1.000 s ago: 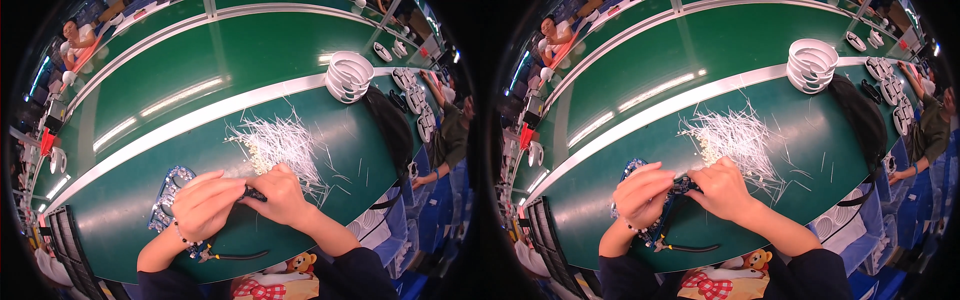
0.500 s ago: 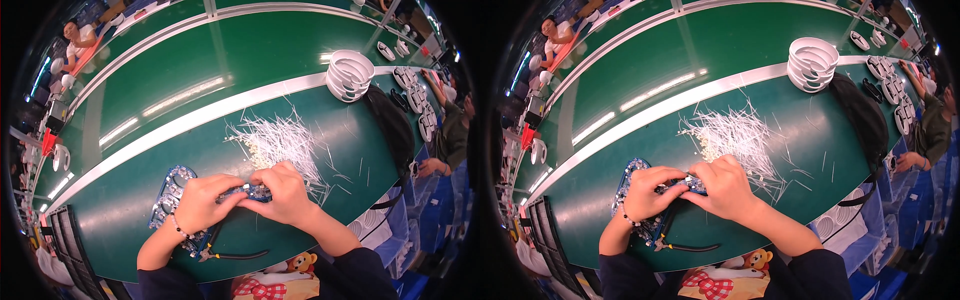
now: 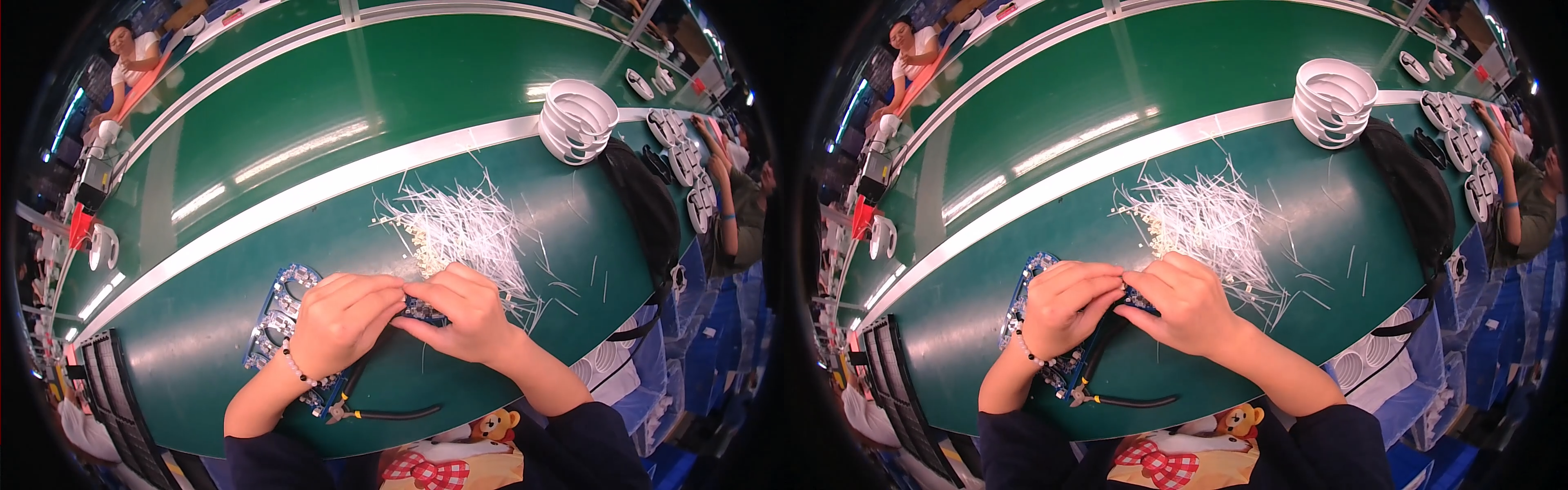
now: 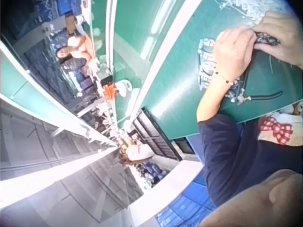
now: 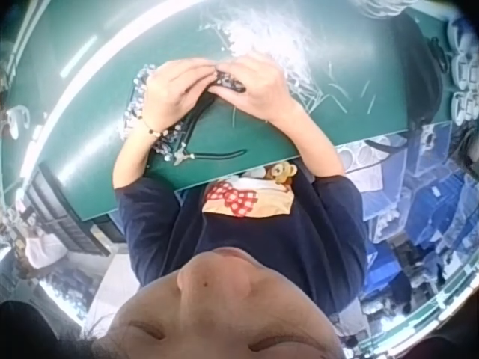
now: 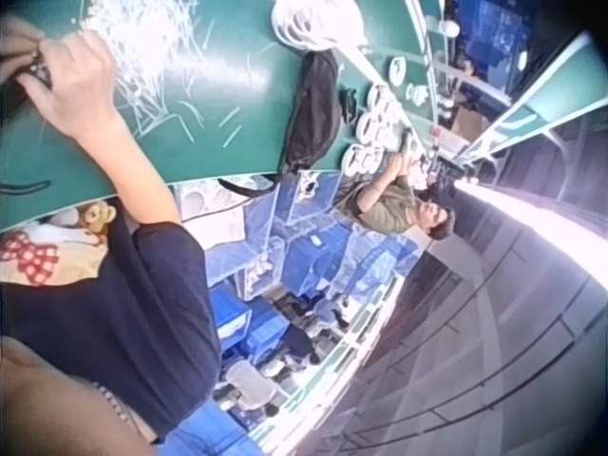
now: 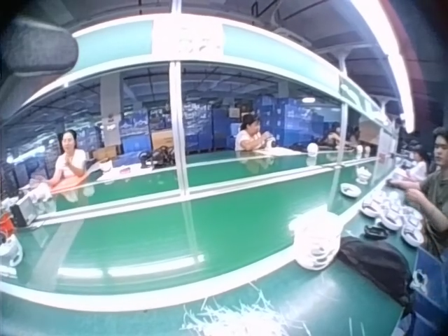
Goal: Assembling LED light components on a factory assembly line.
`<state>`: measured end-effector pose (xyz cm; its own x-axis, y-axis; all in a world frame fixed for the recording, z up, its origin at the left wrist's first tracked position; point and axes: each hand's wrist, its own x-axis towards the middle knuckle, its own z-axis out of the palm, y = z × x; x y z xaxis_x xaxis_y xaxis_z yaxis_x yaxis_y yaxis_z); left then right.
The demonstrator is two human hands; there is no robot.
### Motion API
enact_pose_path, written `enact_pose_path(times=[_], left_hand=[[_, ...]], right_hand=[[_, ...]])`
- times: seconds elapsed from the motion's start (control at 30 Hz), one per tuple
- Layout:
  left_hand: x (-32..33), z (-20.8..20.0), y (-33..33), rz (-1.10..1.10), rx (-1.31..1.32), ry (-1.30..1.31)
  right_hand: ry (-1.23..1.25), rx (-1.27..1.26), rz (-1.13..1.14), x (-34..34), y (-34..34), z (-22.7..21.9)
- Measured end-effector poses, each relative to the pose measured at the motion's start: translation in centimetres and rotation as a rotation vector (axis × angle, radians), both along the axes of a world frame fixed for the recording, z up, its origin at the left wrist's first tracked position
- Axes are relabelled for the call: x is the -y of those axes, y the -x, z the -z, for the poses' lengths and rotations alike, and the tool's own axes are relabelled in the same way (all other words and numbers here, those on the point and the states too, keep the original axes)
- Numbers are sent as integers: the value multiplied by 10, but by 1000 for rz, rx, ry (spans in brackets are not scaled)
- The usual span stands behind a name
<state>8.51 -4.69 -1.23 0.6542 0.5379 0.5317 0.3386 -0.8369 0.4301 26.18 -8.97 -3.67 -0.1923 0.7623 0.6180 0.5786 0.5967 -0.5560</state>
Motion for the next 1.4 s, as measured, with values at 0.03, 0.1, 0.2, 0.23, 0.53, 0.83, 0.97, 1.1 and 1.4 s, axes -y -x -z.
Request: enact_pose_path(times=[0.03, 0.1, 0.2, 0.23, 0.53, 0.83, 0.97, 1.1, 1.4], left_hand=[[1, 0, -1, 2, 1, 4], [2, 0, -2, -43, 9, 16], [3, 1, -2, -25, 19, -46], [4, 1, -2, -28, 18, -46], [6, -9, -6, -82, 268, 39], [-1, -7, 6, -20, -106, 374], [-4, -31, 17, 22, -327, 571], [-10, -34, 27, -18, -292, 556], [-1, -30, 37, -131, -301, 549]], right_hand=[[7, 3, 5, 1, 0, 1], [3, 0, 7, 0, 1, 3], [26, -36, 16, 3, 3, 0], [41, -71, 18, 3, 3, -2], [80, -85, -35, -5, -2, 15], [39, -40, -86, -1, -1, 5], [88, -113, -163, -7, 0, 3], [156, -185, -236, -11, -2, -3], [-5, -352, -256, -6, 10, 13]])
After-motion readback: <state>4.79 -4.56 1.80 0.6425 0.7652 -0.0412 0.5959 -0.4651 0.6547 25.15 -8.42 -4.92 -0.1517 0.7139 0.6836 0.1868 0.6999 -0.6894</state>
